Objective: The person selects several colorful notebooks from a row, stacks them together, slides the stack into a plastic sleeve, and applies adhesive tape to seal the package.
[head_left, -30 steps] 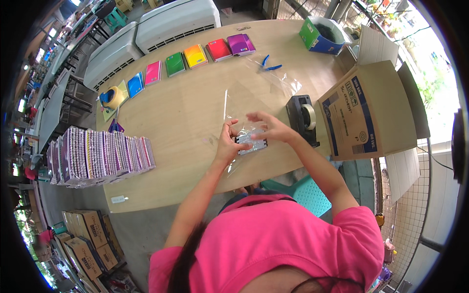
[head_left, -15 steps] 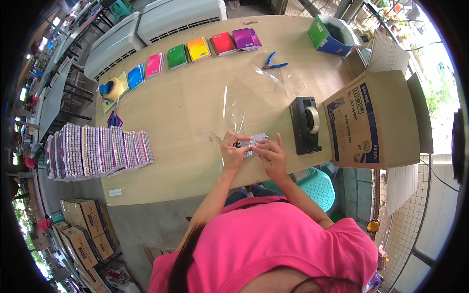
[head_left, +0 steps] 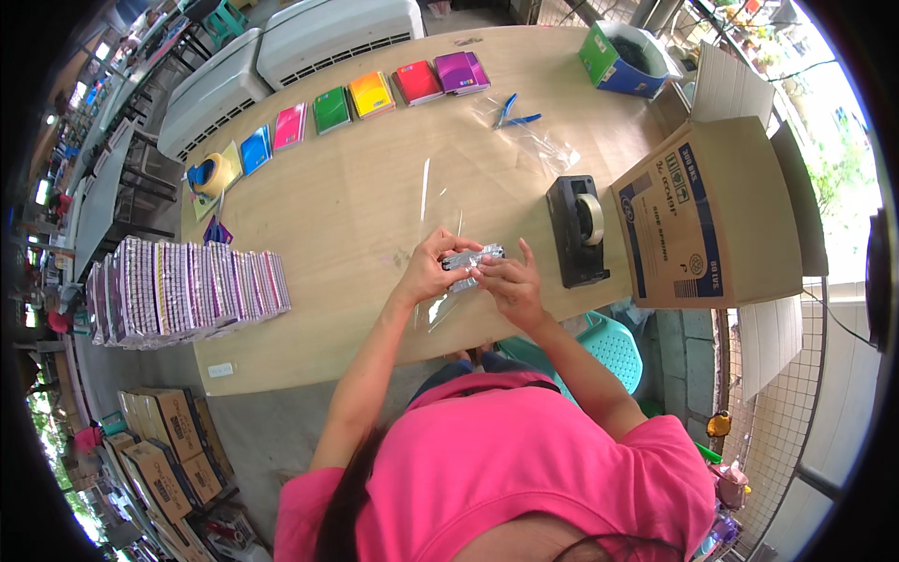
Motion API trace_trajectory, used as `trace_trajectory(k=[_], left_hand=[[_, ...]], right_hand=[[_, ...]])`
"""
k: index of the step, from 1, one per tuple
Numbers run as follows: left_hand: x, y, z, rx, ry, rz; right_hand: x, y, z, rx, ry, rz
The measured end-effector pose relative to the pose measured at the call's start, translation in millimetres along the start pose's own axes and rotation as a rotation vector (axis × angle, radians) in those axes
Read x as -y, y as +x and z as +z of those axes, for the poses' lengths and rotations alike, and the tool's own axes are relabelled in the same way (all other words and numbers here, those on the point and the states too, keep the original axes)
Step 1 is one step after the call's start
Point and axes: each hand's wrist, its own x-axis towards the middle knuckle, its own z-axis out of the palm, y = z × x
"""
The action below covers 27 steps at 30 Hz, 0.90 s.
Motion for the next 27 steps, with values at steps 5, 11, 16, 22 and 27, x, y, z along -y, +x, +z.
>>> trace_trajectory(k=[5,11,16,22,27], left_hand=[[-13,3,-34,0.292,-0.733,-0.217],[-3,-21,0,-0.059,0.041,0.005],[1,-27,23,-0.223,-0.009,0.053],[0,-20,35,-0.249,0.002,0.107],[6,-22,25,-0.239,-0.004,0.070]], right_hand=[[-2,2,0,-0.023,-0.033,-0.002],[-4,4,1,-0.019,0.046,0.018],[13,10,-36,0.076,-0.009,0.033],[-92,-54,-165,-0.149,0.001,1.000],[-71,-34,-161,-0.179,0.094,1.071]])
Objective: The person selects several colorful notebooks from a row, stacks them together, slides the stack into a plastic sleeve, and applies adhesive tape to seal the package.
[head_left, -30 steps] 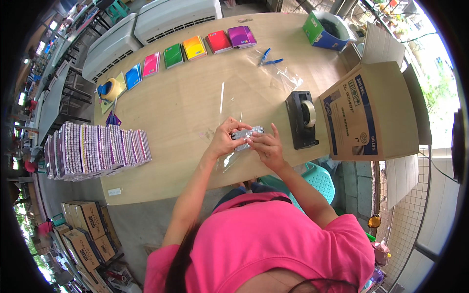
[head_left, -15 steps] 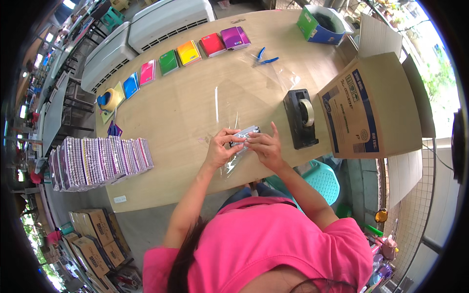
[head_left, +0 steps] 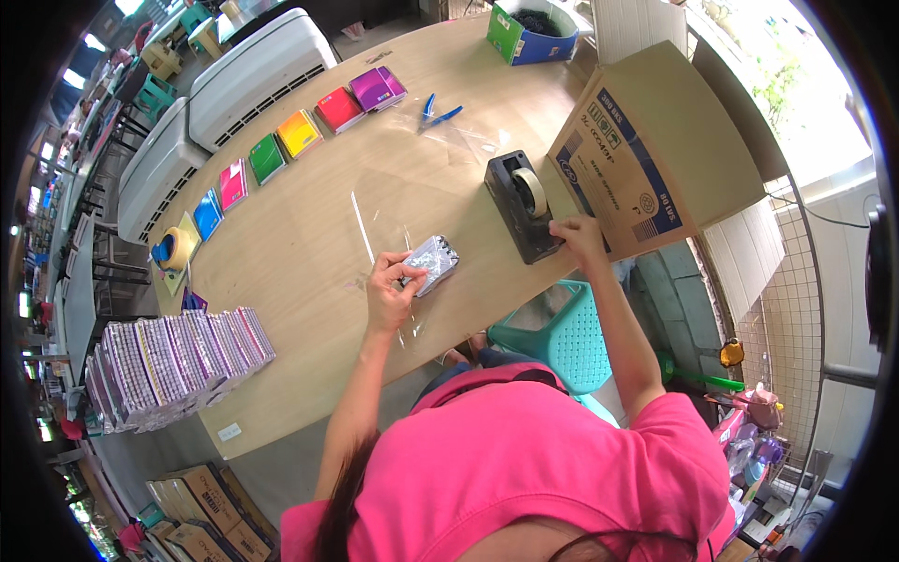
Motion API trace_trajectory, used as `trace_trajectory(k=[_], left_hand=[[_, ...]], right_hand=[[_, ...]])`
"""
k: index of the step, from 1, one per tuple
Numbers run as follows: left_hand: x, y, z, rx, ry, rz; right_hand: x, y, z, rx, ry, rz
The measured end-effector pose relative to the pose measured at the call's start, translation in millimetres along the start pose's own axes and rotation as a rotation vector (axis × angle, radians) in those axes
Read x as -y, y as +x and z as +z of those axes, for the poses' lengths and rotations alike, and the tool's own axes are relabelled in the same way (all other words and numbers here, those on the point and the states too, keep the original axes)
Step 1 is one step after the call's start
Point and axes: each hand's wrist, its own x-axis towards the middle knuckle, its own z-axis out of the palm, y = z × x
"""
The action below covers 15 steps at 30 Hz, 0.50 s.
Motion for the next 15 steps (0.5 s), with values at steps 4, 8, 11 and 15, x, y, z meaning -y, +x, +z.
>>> trace_trajectory(k=[4,8,11,15], left_hand=[[0,-3,-8,-0.013,0.008,0.003],[-9,0,-2,0.005,0.020,0.037],[-3,-4,-3,-0.015,0.098,0.055],[-8,-5,-6,-0.027,0.064,0.044]], right_hand=[[-50,-41,3,-0.017,0.164,0.200],[-101,-81,43,0.049,0.976,0.682],[-47,-93,85,0.131,0.661,0.414],[98,-109,122,0.266,0.392,-0.021]])
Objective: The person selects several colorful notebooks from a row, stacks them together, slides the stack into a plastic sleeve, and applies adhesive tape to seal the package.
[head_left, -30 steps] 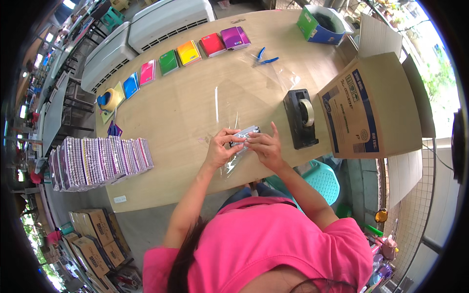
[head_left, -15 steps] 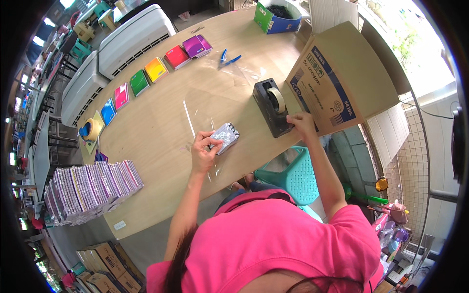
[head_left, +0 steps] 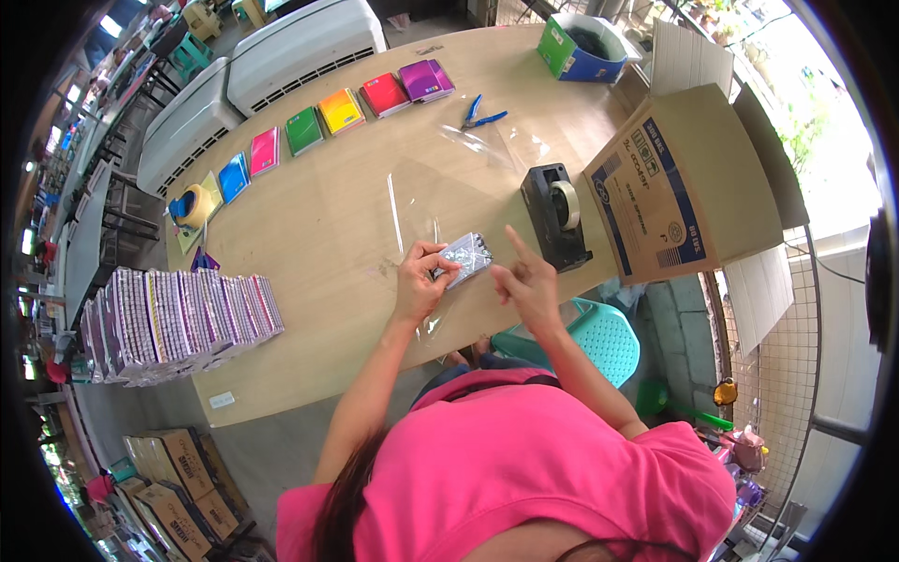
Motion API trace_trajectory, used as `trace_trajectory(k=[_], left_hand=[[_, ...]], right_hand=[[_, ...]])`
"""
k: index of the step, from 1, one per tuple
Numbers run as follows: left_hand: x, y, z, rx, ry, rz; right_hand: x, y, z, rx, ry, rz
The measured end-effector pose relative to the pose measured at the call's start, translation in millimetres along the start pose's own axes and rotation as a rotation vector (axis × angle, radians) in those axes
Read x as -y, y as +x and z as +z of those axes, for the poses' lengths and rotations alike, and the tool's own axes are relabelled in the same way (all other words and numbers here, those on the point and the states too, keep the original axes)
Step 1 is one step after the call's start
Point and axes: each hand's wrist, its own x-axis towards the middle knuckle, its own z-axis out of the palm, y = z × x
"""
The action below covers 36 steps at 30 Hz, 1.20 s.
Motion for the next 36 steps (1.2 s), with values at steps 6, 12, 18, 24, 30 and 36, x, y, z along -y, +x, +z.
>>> trace_trajectory(k=[6,12,18,24,30,36], left_hand=[[-2,1,3,0.002,-0.017,-0.018],[1,13,7,0.090,-0.018,0.013],[33,-3,-21,0.151,-0.294,-0.105],[78,-64,-3,-0.020,0.155,-0.024],[88,-111,2,0.123,0.773,0.014],[90,-103,5,0.174,0.800,-0.035]], right_hand=[[-24,18,26,-0.120,-0.202,-0.016],[-99,36,7,-0.105,-0.089,-0.239],[-75,29,-4,-0.081,-0.694,-0.556],[-5,71,-14,0.469,-0.882,-0.596],[136,21,67,0.474,-0.605,-0.671],[229,-21,321,0.747,-0.070,-1.341]])
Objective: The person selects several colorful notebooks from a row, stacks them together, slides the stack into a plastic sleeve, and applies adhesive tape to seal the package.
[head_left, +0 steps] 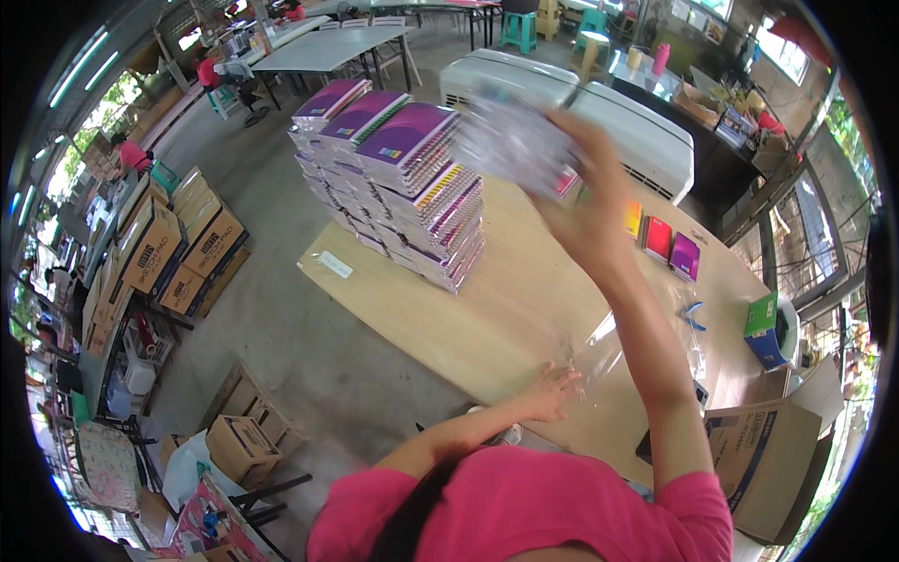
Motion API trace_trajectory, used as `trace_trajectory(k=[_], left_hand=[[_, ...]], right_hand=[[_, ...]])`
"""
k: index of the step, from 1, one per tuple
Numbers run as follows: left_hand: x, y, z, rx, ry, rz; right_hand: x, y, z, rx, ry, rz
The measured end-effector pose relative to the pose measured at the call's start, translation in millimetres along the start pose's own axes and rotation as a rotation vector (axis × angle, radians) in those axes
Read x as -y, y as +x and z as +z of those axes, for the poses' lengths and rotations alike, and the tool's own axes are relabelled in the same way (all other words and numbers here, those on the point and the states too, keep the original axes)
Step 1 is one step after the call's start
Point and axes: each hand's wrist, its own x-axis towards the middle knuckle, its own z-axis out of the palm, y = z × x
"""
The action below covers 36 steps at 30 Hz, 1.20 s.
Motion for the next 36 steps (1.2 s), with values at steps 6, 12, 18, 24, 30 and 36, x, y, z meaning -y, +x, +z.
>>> trace_trajectory(k=[6,12,18,24,30,36], left_hand=[[7,-7,2,-0.057,-0.017,0.017],[9,5,3,-0.006,-0.024,0.082],[25,-11,-43,0.208,-0.097,0.165],[85,51,-83,0.550,-0.619,0.063],[249,251,-216,-0.771,-0.334,-0.713],[423,332,-269,-0.593,0.186,-1.219]], right_hand=[[-19,101,136,0.277,-0.340,-0.485],[-35,61,124,0.098,-0.418,-0.501],[-48,-135,-40,0.336,-0.166,-0.078],[-109,-245,-210,0.166,-0.127,0.971],[-202,-229,-229,0.114,-0.293,1.189],[-370,-165,-112,0.416,-0.277,0.938]])
